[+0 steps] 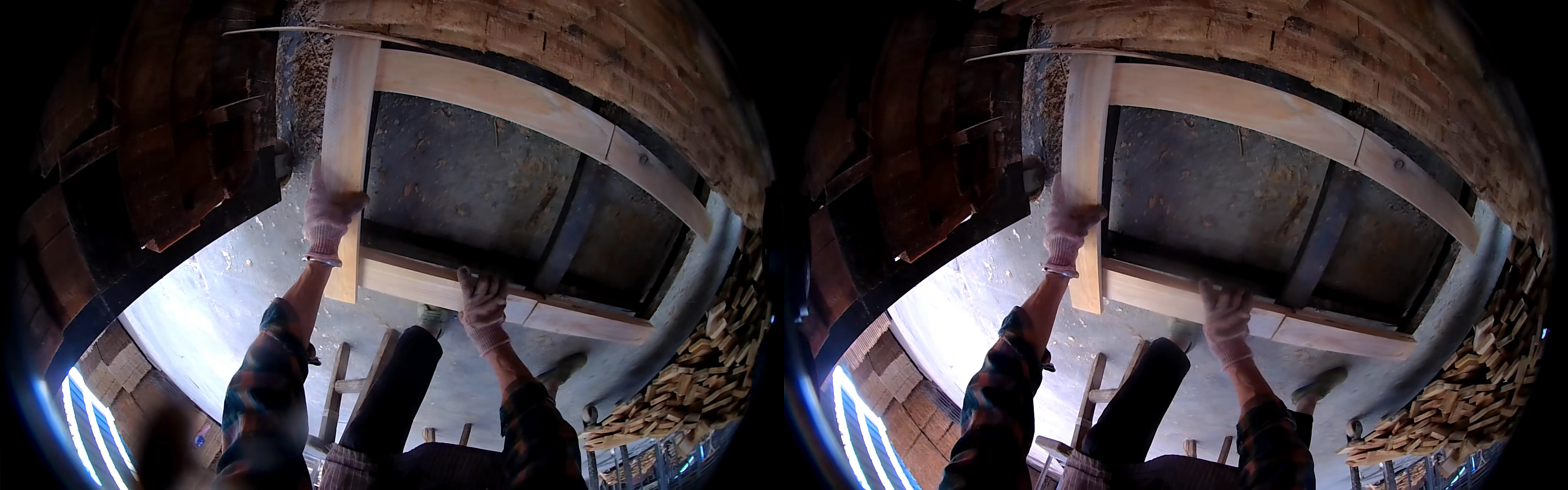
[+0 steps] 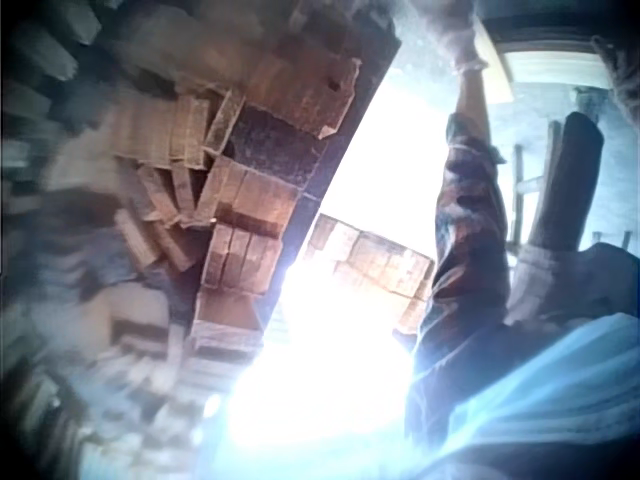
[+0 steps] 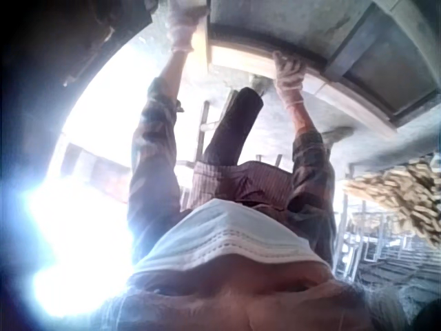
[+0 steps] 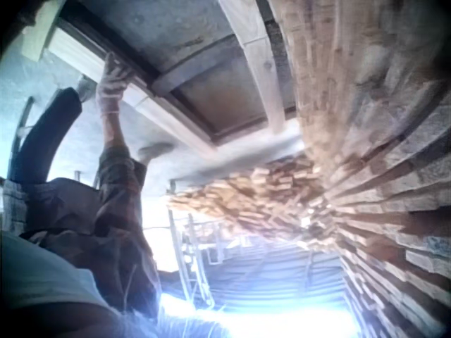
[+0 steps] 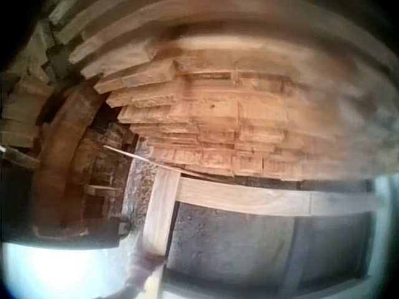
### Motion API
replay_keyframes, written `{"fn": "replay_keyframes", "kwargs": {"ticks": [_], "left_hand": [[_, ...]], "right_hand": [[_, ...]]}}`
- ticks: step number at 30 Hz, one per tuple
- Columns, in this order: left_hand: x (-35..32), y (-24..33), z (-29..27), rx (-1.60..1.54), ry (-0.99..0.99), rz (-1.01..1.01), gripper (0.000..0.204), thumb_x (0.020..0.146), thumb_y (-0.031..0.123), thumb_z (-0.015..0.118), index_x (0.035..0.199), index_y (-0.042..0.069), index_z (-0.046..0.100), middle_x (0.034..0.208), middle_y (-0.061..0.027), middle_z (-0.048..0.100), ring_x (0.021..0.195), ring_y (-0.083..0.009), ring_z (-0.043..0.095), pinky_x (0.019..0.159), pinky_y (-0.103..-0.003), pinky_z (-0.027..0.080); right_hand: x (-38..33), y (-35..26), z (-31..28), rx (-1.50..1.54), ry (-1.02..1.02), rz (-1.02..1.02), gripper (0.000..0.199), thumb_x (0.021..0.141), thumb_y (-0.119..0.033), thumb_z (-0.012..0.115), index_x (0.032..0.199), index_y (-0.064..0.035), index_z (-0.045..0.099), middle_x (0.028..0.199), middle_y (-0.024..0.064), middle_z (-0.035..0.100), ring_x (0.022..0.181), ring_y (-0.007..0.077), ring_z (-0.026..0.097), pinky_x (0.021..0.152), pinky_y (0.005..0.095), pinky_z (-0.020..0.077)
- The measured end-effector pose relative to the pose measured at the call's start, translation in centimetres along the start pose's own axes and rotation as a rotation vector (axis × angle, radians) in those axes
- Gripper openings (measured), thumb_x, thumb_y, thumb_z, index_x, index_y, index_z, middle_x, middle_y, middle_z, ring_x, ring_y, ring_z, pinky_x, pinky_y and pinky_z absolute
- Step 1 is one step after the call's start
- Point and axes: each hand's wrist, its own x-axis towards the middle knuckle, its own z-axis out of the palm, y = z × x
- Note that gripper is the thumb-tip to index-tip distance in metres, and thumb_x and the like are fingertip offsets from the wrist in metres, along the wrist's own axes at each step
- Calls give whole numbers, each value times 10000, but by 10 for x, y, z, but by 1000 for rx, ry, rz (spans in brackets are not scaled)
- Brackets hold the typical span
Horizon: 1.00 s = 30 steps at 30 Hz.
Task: The person stacks wooden planks onto a metal rack in a lumber yard. They pick up planks from a pile, arrange them on the rack, and use a hand truck to move the rack to a new location. The person then continues to stack more planks onto the rack.
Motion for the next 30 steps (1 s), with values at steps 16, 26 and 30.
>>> {"fn": "replay_keyframes", "kwargs": {"ticks": [16,26,30], "left_hand": [[74,159,-26,-939,50,79,577,836,311,720,1294,39,501,1234,-195,579,951,-326,625,839,-403,528],[59,237,-73,581,491,1061,167,945,177,504,925,53,614,904,-95,599,841,-268,598,753,-413,491],[-93,229,-124,941,549,1072,290,977,174,420,1097,41,647,1163,-115,608,1078,-260,571,926,-386,476]], "right_hand": [[5,3,-14,41,-74,24,684,722,-138,618,1369,-183,399,1136,183,456,1036,343,464,969,577,319],[7,-6,-34,136,-185,54,592,866,-114,470,1438,-192,340,1219,199,447,1089,353,440,1002,584,279],[17,-9,-53,146,-210,38,591,888,-148,460,1459,-194,314,1224,200,468,1110,349,451,992,568,320]]}}
